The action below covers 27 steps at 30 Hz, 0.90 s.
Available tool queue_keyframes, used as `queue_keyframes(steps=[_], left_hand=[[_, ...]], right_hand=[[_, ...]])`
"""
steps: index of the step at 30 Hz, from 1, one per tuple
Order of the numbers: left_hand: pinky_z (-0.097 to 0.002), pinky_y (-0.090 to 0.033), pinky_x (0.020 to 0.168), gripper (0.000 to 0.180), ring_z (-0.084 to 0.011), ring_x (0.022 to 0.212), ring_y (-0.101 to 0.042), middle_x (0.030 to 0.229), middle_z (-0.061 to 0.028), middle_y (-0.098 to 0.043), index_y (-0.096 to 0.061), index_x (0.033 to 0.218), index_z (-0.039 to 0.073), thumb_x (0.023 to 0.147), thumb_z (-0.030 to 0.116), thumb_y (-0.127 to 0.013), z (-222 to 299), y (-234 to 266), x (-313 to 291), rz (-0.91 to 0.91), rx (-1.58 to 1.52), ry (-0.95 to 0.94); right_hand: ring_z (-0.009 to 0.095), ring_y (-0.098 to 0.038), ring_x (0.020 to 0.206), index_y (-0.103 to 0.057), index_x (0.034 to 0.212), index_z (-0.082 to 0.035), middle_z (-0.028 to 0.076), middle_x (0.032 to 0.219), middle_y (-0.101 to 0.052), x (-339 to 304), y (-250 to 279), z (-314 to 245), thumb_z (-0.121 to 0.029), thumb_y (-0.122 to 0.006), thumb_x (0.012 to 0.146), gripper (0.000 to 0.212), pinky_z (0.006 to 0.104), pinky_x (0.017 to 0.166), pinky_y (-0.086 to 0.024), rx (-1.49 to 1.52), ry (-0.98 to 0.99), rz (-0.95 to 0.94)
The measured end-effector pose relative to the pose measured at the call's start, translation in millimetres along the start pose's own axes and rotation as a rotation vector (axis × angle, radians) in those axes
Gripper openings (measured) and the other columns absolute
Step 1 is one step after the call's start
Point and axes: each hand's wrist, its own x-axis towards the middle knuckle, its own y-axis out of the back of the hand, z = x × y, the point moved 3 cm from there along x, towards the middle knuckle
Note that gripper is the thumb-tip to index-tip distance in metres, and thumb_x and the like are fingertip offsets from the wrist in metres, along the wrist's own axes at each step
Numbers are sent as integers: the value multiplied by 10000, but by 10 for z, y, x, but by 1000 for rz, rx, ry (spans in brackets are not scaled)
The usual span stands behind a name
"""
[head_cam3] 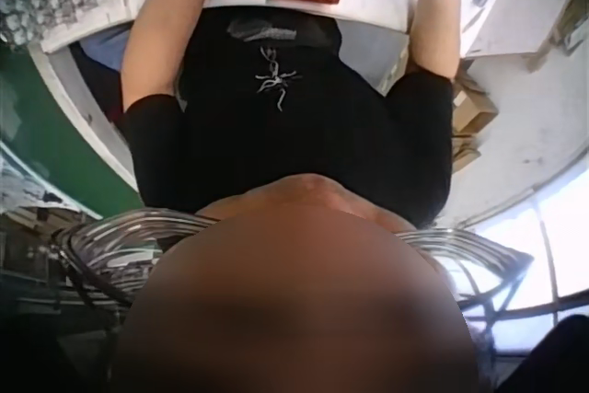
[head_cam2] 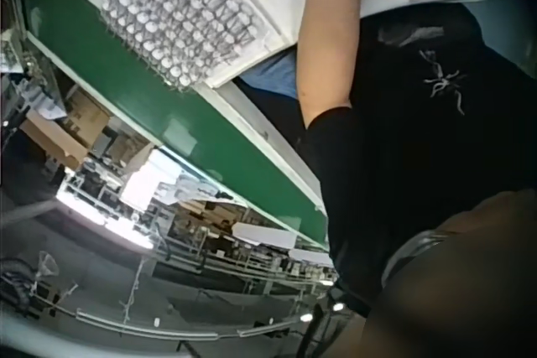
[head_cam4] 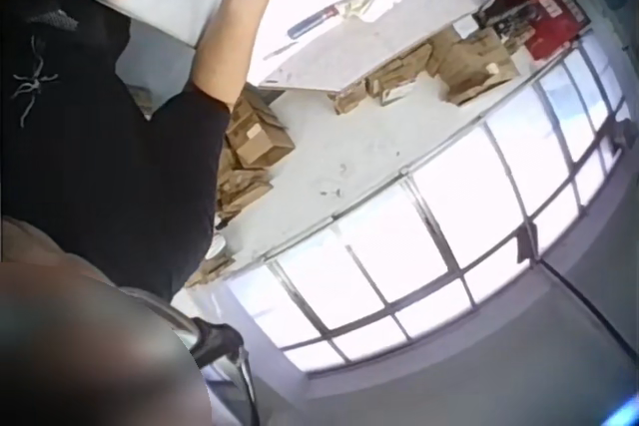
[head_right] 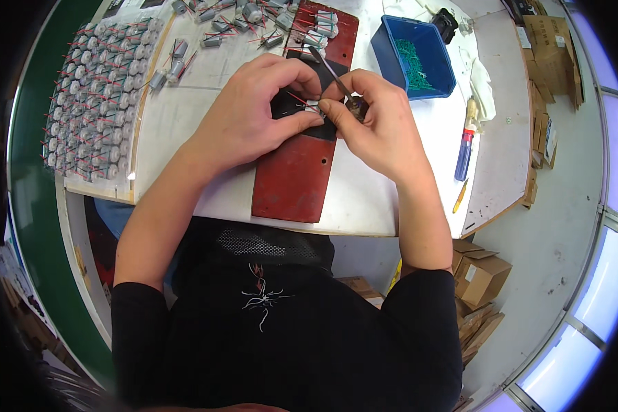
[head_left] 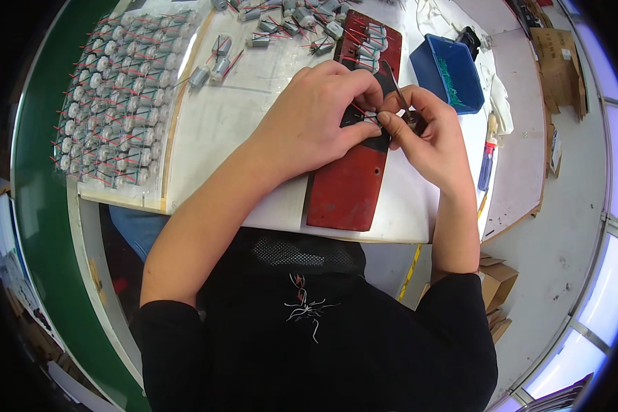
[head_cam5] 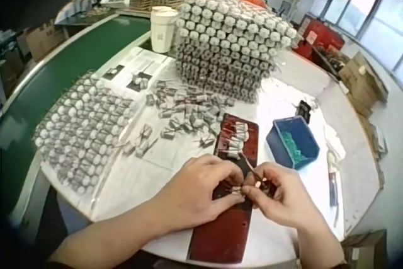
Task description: Assembling small mechanical components using tweezers at a factory workbench.
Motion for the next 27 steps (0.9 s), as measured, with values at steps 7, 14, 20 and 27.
queue_keyframes(steps=[7, 14, 20, 27], left_hand=[[-415, -494, 895, 263, -276, 962, -668, 912, -59, -733, -663, 964, 71, 777, 158, -827, -8, -17, 7, -31, 34, 0], [-412, -493, 900, 291, -281, 945, -659, 927, -60, -740, -680, 996, 70, 764, 157, -834, -5, -33, 21, -8, 33, 29], [-354, -545, 842, 306, -245, 925, -679, 978, -90, -708, -745, 1042, 45, 770, 125, -861, -4, -24, 38, -36, 42, -11], [-356, -525, 859, 203, -233, 957, -648, 946, -63, -733, -806, 954, 71, 774, 144, -863, -63, -18, 50, -81, 8, -7]], right_hand=[[63, -589, 625, -640, 1009, 26, 32, 875, -678, -14, 6, -97, -21, -720, 949, 111, 211, 546, -462, -258, 105, 40], [65, -588, 618, -640, 994, 21, 23, 868, -676, 27, 15, -80, -39, -744, 936, 133, 215, 540, -461, -75, -54, -10], [51, -572, 611, -650, 1004, 9, 3, 842, -670, 19, 42, 40, -57, -748, 940, 134, 203, 542, -441, -39, -136, -1], [28, -550, 663, -671, 1000, 0, -15, 835, -670, -51, 243, -1, -69, -772, 922, 146, 190, 590, -422, -25, -3, 34]])
